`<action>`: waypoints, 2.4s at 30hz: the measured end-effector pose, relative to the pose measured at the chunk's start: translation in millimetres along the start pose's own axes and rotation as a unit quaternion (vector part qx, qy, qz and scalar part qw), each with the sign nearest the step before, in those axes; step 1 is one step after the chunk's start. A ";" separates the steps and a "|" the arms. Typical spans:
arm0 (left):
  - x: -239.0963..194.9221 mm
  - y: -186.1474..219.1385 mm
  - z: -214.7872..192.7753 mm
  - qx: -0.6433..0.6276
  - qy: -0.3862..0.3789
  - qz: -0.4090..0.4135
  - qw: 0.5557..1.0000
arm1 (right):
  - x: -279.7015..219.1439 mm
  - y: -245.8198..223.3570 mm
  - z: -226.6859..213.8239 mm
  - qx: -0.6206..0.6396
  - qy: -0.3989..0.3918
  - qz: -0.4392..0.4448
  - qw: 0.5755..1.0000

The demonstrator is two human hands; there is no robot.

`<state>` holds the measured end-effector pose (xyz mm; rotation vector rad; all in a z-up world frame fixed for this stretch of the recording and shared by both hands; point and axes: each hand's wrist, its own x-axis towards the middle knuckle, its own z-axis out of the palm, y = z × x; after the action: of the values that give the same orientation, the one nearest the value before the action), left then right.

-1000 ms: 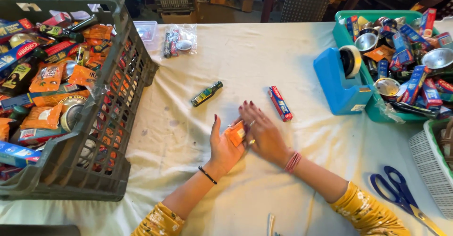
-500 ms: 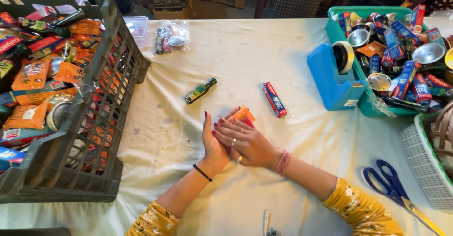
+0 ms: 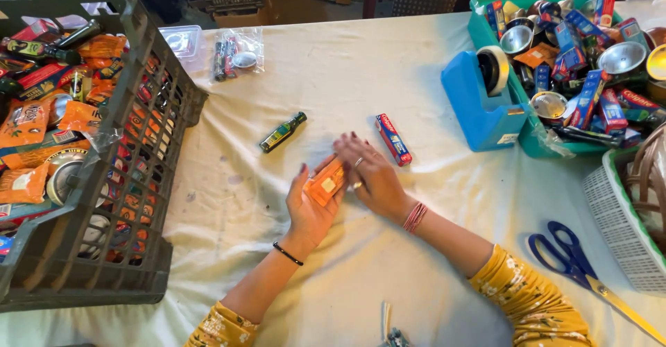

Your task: The person wipes a small bottle and a toothpaste tube with a patterned cloth on a table. They then place the bottle, toothpaste, and a small packet into a clear plastic bag. The person picks up additional items from a crate, wipes them with the cloth, and places them into the bag.

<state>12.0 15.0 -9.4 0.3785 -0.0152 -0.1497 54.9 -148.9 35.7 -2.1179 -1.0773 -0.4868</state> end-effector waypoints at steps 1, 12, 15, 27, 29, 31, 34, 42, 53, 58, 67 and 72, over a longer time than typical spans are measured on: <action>0.9 -0.5 -1.6 0.060 0.010 0.021 0.998 | 1.5 4.3 -2.4 0.033 0.037 0.050 0.998; -6.4 -8.3 17.6 0.560 0.044 0.202 0.802 | -15.0 51.5 13.3 0.532 0.007 0.279 0.799; -8.6 -4.3 21.8 0.676 0.046 0.271 0.684 | -16.5 51.6 14.0 0.544 0.022 0.315 0.778; 0.9 -4.5 7.5 0.253 0.057 0.080 0.963 | -35.3 85.5 49.7 0.447 0.225 0.336 0.798; 4.8 -7.0 -11.0 0.168 0.047 0.044 0.984 | -48.2 88.1 58.9 0.400 0.241 0.314 0.827; 10.8 -13.7 -43.0 -0.047 -0.086 -0.041 0.994 | -56.4 68.3 53.5 0.377 0.177 0.174 0.892; -2.4 0.9 30.4 0.000 0.084 -0.081 0.993 | -18.8 -12.9 1.4 0.102 -0.014 -0.085 0.991; -1.0 -5.0 -16.5 -0.137 -0.066 -0.076 0.985 | -7.7 -19.6 -1.0 -0.074 -0.063 -0.047 0.994; -2.4 -0.7 10.4 -0.085 0.055 -0.072 0.992 | -19.1 -4.3 7.7 -0.172 0.031 -0.066 0.982; 0.5 -3.1 -15.9 -0.047 0.061 -0.063 0.995 | -14.3 -15.8 0.2 -0.056 -0.081 -0.143 0.985; -8.8 7.5 4.9 0.006 0.065 -0.090 0.994 | -11.4 -20.9 -5.0 0.064 -0.136 -0.160 0.976; -6.6 2.0 3.6 -0.076 0.021 -0.066 0.995 | -12.3 -10.6 1.9 0.006 -0.069 -0.083 0.994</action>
<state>5.6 16.5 -5.2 0.2302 0.0629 -0.2722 39.2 -149.9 31.4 -2.0868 -1.3384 -0.4144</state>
